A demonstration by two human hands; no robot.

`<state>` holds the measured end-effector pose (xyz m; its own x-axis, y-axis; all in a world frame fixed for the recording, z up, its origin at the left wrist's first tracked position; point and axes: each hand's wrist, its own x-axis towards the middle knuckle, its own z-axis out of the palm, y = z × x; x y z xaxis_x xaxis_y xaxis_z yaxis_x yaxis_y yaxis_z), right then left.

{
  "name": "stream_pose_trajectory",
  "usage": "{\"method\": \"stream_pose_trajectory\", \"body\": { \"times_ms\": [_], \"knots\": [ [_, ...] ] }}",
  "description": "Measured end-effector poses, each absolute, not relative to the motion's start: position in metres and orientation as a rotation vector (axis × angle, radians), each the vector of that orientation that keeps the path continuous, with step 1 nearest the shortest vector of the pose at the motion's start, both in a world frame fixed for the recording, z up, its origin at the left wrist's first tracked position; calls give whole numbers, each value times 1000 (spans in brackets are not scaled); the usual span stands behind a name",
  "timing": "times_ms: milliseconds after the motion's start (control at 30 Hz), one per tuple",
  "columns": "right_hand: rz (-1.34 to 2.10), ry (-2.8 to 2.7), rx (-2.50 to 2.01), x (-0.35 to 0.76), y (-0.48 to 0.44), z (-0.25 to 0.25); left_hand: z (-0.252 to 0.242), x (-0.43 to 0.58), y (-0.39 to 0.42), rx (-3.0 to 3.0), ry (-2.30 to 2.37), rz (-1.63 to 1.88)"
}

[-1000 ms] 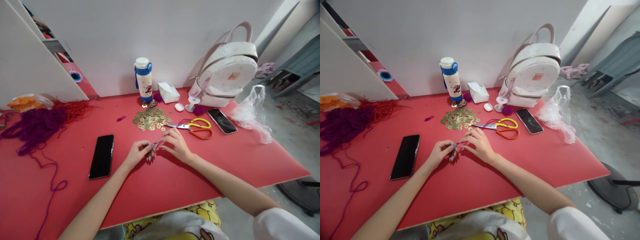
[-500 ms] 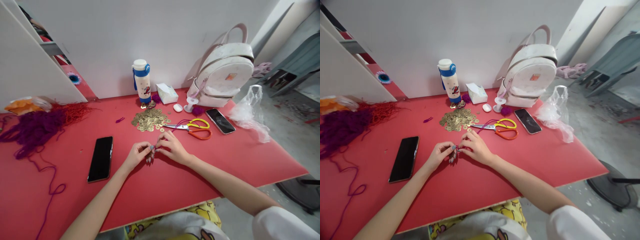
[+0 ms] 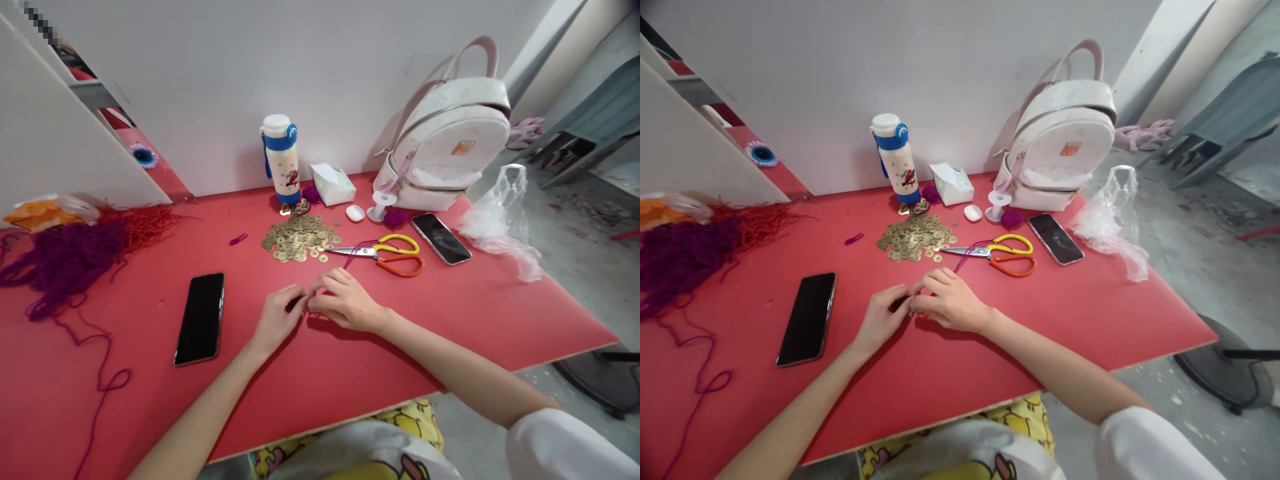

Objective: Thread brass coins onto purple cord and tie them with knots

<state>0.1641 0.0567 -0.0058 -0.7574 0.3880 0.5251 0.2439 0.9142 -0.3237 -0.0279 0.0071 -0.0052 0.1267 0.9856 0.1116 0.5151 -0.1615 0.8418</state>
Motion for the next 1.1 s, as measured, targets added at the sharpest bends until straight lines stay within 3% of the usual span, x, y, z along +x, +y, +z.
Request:
{"method": "stream_pose_trajectory", "body": {
  "times_ms": [333,600,767,1100],
  "knots": [
    [1318,-2060,-784,160,59,-14,-5,-32,-4,2003,1304,1042],
    [1498,-2103,-651,158,53,-11,1,-27,-6,1686,1473,1318],
    [1255,-2122,-753,159,54,-9,-1,-27,0,1591,1394,1310],
    [1889,-1019,-600,167,87,-11,6,-27,-9,1976,1120,1142]
  ]
}}
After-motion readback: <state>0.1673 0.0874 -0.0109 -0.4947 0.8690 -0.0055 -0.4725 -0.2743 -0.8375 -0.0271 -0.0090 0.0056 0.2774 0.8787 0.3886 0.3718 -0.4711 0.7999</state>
